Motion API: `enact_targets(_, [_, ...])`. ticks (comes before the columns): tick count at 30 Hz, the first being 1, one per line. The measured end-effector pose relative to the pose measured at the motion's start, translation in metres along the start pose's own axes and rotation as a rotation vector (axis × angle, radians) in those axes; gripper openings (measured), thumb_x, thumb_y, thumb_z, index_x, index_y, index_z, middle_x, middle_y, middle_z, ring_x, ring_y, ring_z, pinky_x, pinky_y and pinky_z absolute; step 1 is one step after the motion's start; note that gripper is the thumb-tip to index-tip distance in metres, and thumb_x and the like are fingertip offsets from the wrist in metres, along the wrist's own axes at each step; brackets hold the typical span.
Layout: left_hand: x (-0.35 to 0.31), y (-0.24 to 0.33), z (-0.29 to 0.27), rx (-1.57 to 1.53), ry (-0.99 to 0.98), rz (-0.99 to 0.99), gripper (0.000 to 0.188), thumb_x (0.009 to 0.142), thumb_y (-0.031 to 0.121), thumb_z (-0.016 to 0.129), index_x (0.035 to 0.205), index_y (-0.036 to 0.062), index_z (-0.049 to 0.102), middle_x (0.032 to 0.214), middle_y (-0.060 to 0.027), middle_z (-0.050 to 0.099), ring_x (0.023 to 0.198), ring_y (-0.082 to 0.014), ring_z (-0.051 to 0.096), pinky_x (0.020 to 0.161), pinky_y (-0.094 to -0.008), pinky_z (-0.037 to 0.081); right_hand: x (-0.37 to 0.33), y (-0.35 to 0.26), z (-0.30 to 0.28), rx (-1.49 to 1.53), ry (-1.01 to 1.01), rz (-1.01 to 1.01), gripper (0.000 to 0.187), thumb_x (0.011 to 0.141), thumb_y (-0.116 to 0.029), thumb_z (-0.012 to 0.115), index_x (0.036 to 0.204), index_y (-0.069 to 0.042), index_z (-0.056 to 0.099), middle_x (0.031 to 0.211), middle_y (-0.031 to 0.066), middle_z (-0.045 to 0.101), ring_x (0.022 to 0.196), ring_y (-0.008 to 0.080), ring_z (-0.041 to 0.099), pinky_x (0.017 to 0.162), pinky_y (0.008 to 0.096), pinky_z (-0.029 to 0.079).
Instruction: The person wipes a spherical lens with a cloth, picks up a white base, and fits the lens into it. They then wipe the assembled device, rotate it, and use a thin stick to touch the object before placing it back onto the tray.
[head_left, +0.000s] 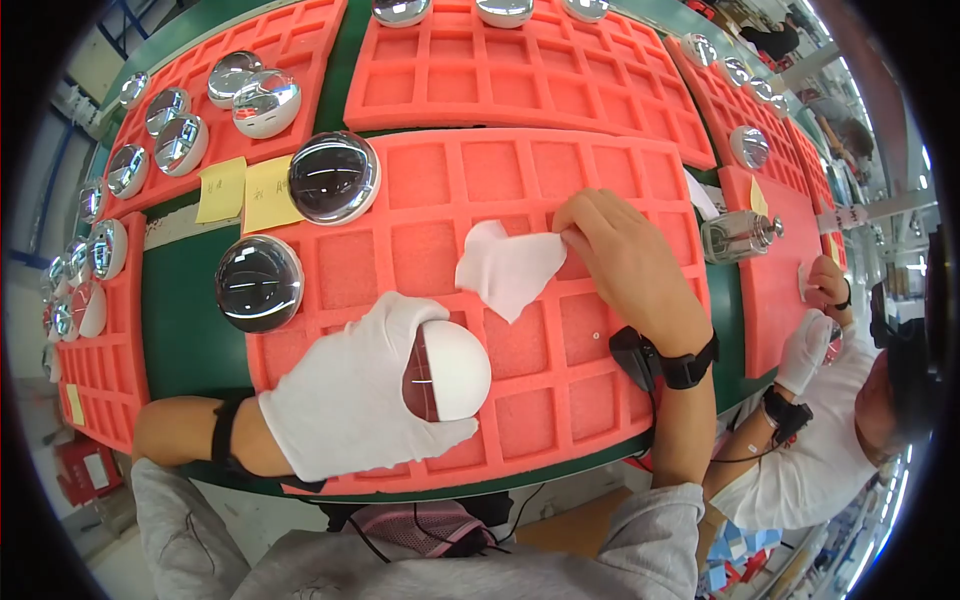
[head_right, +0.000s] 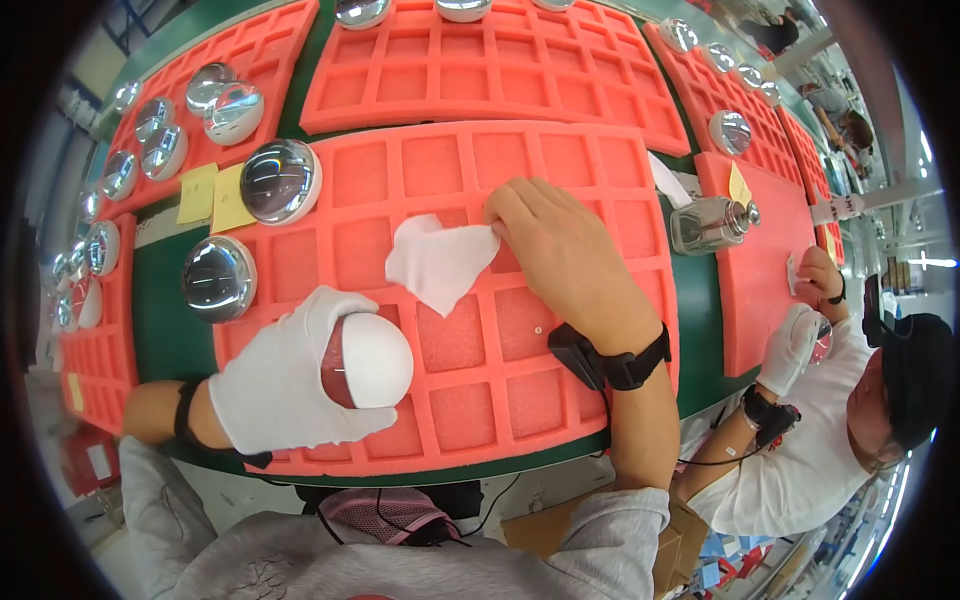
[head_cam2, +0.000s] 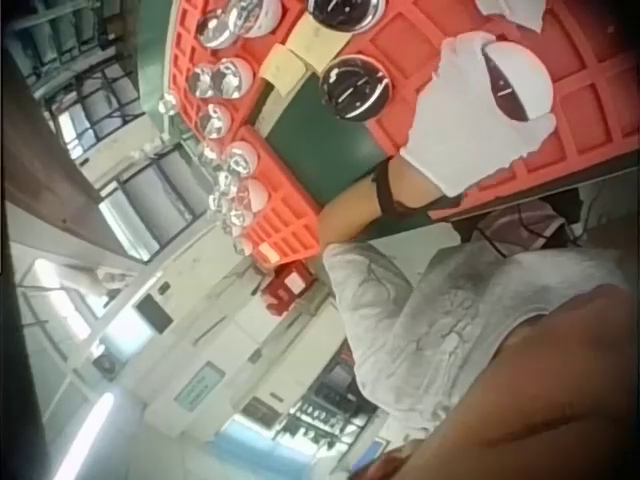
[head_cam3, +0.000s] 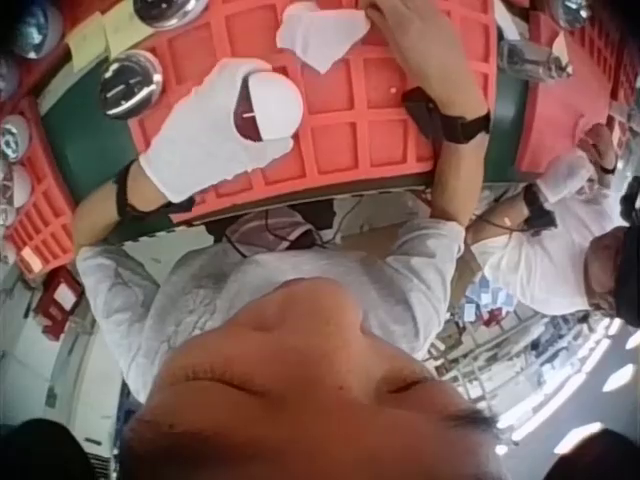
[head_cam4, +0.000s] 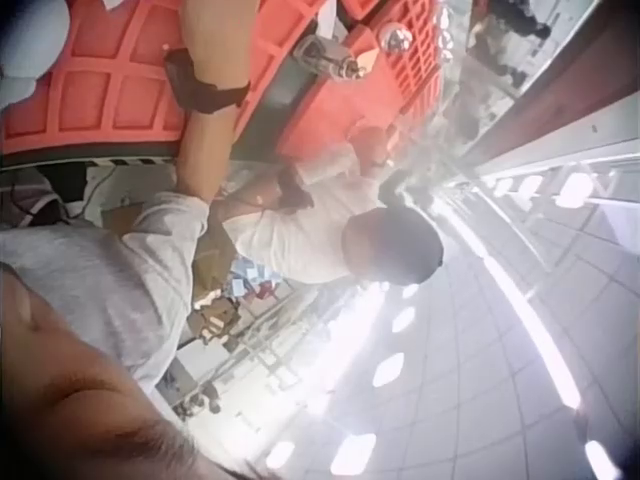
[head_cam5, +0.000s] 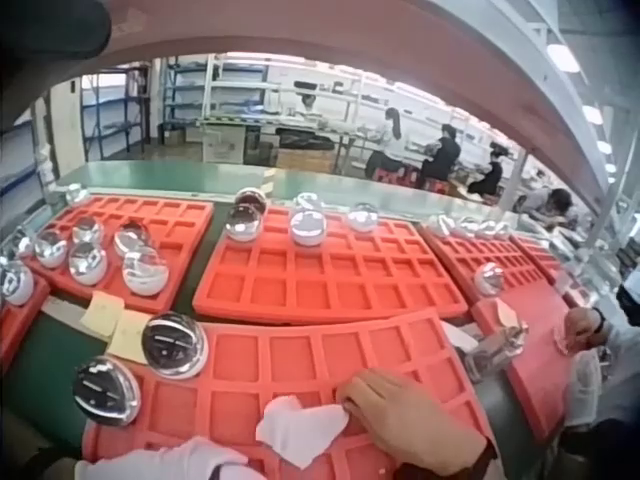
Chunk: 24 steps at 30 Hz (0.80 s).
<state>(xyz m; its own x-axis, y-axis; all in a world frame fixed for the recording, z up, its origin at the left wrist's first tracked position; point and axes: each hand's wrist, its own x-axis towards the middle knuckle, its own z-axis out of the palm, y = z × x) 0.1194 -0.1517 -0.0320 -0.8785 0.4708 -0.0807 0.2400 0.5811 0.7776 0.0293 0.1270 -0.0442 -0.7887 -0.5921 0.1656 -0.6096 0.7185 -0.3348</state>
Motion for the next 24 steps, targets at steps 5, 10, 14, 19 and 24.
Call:
enact_targets(5, [0.007, -0.009, 0.001, 0.079, 0.044, 0.099, 0.082, 0.067, 0.028, 0.092, 0.136, 0.0094, 0.051, 0.124, -0.0128, 0.058, 0.105, -0.0316, 0.067, 0.089, -0.0393, 0.057, 0.001, -0.001, 0.001, 0.168, 0.050, 0.067, 0.014, 0.096, 0.001, 0.058, 0.109, -0.003, 0.058, 0.099, 0.0106, 0.064, 0.090, 0.0270, 0.065, 0.078, 0.0369, 0.053])
enact_targets(10, [0.021, -0.026, -0.008, 0.233, -0.166, 0.250, 0.081, 0.065, 0.034, 0.092, 0.133, 0.0125, 0.055, 0.120, -0.0108, 0.060, 0.094, -0.0324, 0.069, 0.078, -0.0391, 0.059, 0.003, 0.005, 0.000, 0.295, 0.154, 0.140, 0.013, 0.102, 0.000, 0.051, 0.114, -0.003, 0.056, 0.101, 0.0063, 0.066, 0.072, 0.0143, 0.064, 0.062, 0.0293, 0.049])
enact_targets(14, [0.022, -0.029, -0.013, 0.155, -0.184, 0.291, 0.070, 0.070, 0.042, 0.085, 0.126, 0.0134, 0.057, 0.110, -0.0074, 0.060, 0.077, -0.0310, 0.069, 0.063, -0.0387, 0.057, 0.004, 0.005, -0.005, 0.585, -0.020, 0.316, 0.016, 0.105, -0.001, 0.046, 0.115, -0.003, 0.058, 0.096, 0.0034, 0.062, 0.057, 0.0074, 0.058, 0.049, 0.0229, 0.043])
enact_targets(19, [0.020, -0.040, -0.006, -0.015, -0.016, 0.301, 0.069, 0.070, 0.045, 0.084, 0.124, 0.0118, 0.057, 0.107, -0.0074, 0.060, 0.077, -0.0292, 0.069, 0.060, -0.0383, 0.057, 0.006, -0.004, -0.013, 0.914, -0.239, 0.465, 0.020, 0.106, -0.001, 0.042, 0.116, 0.000, 0.059, 0.091, 0.0031, 0.058, 0.042, 0.0076, 0.050, 0.038, 0.0213, 0.037])
enact_targets(24, [0.021, -0.038, -0.001, 0.025, -0.018, 0.274, 0.084, 0.063, 0.041, 0.091, 0.134, 0.0132, 0.055, 0.113, -0.0080, 0.063, 0.087, -0.0280, 0.070, 0.067, -0.0364, 0.058, 0.000, -0.003, -0.023, 1.071, -0.475, 0.565, 0.021, 0.106, -0.003, 0.041, 0.117, 0.005, 0.057, 0.088, 0.0050, 0.057, 0.036, 0.0111, 0.047, 0.032, 0.0236, 0.037])
